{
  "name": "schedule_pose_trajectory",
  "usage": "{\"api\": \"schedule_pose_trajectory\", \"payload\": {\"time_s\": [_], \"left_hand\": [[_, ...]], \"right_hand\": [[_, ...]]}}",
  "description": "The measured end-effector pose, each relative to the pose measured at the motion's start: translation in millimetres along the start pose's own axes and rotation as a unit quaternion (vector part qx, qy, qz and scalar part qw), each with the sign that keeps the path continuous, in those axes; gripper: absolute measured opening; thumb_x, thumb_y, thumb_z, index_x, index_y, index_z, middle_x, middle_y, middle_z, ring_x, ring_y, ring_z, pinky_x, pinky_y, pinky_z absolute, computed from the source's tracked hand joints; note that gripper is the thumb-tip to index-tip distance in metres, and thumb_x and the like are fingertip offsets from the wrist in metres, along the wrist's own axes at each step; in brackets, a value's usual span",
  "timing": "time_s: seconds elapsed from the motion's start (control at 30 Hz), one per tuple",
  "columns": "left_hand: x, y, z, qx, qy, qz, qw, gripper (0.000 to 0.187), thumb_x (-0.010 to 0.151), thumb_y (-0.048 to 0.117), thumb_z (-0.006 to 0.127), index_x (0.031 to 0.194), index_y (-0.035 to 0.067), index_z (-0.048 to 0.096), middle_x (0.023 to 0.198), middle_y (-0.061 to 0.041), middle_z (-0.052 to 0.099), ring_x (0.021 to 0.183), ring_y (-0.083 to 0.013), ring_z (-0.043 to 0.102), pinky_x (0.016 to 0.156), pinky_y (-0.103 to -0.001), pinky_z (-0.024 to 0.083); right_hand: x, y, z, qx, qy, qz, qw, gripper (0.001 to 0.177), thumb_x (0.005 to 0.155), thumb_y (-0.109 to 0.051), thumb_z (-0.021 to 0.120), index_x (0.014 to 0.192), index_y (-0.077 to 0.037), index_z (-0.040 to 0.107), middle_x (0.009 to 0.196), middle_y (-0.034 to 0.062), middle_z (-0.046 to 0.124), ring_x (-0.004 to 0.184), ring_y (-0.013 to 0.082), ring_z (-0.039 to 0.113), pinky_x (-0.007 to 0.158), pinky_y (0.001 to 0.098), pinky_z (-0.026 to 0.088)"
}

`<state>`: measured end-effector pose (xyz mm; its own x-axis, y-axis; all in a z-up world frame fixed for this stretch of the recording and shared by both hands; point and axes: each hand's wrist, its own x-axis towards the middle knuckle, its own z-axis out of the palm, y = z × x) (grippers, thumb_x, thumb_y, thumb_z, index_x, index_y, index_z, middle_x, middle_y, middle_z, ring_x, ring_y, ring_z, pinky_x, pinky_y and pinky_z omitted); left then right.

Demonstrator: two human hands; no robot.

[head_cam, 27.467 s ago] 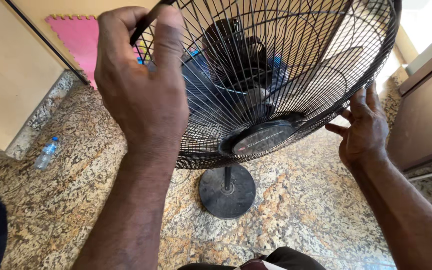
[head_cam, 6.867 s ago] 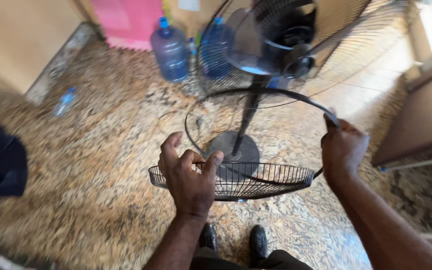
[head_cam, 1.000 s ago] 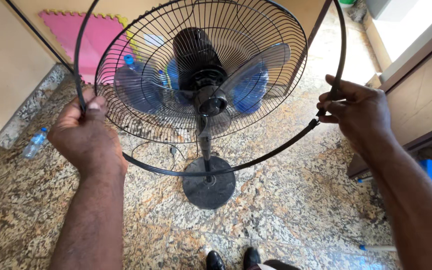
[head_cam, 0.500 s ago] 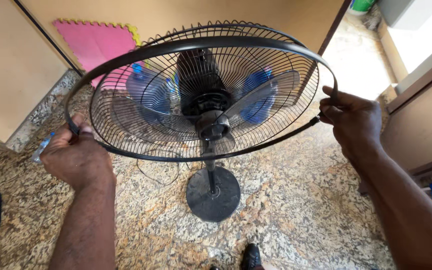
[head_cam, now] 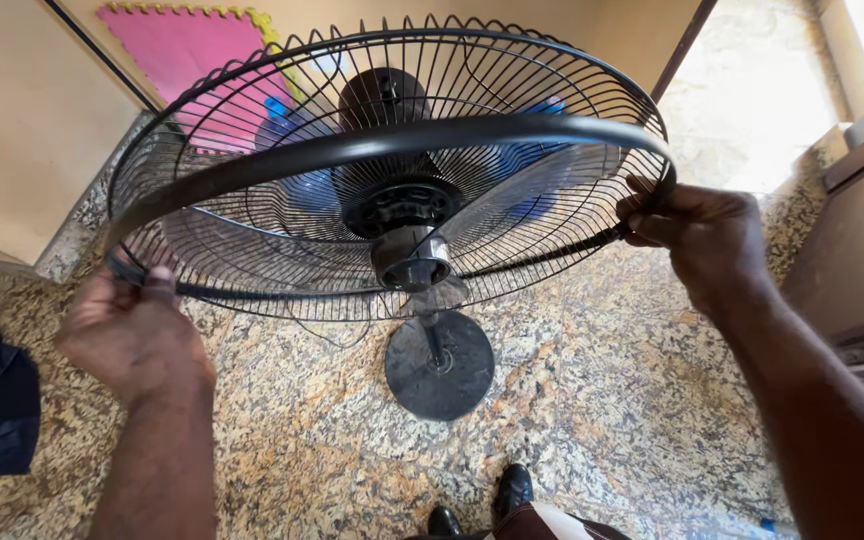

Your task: The person assembles a standing fan by attaching the front and rear wire cages to the fan head. They align the cages with the fan blades and secure them in place.

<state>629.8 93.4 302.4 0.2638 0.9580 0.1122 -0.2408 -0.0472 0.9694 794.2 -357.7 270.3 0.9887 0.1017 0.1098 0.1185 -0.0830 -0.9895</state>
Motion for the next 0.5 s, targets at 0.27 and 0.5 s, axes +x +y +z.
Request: {"api": "schedule_pose_trajectory", "payload": {"time_s": [0.27, 0.5], "left_hand": [[11.7, 16.5, -15.9, -0.106, -0.158, -0.031, 0.981, 0.029, 0.083, -0.017, 0.059, 0.101, -0.001, 0.075, 0.094, -0.01, 0.075, 0.08, -0.0156, 0.072, 0.065, -0.025, 0.054], [21.8, 13.2, -15.4, -0.131, -0.212, -0.017, 0.968, 0.028, 0.088, -0.012, 0.063, 0.112, -0.007, 0.076, 0.1, -0.012, 0.076, 0.081, -0.0161, 0.068, 0.065, -0.023, 0.049]], "right_hand": [[4.2, -20.3, -7.4, -0.059, -0.018, 0.019, 0.998, 0.023, 0.094, -0.001, 0.07, 0.116, -0.002, 0.074, 0.108, 0.013, 0.077, 0.098, 0.0221, 0.076, 0.085, 0.0368, 0.067], [9.0, -25.9, -3.8, -0.043, -0.043, 0.03, 0.998, 0.029, 0.096, -0.008, 0.068, 0.124, 0.001, 0.07, 0.112, 0.0151, 0.077, 0.099, 0.0228, 0.076, 0.086, 0.0389, 0.065]]}}
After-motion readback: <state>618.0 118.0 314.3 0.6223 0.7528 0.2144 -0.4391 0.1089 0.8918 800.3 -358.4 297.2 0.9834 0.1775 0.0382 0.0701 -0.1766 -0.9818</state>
